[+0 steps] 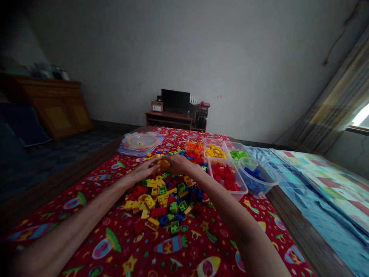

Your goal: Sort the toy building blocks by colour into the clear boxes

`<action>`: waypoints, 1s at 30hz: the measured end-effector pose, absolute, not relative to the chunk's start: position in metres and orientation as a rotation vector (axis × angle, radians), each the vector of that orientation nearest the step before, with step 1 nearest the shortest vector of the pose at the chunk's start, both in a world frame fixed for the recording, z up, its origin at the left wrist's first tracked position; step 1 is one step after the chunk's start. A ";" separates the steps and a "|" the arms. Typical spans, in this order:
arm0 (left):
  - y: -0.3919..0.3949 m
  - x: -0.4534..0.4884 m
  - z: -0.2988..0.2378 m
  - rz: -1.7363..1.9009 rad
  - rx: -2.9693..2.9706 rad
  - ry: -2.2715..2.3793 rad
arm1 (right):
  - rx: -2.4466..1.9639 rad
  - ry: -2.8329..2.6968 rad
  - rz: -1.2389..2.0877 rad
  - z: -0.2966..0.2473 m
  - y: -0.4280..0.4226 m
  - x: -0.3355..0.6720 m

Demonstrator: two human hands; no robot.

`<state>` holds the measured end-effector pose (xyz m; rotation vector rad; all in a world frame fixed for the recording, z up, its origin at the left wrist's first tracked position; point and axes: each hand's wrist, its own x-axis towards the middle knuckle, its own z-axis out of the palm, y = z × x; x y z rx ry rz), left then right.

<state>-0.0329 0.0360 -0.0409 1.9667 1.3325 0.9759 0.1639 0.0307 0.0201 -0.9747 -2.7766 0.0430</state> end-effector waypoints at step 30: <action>-0.022 0.023 0.012 0.908 2.452 1.223 | -1.371 -2.455 0.025 0.055 -0.033 0.254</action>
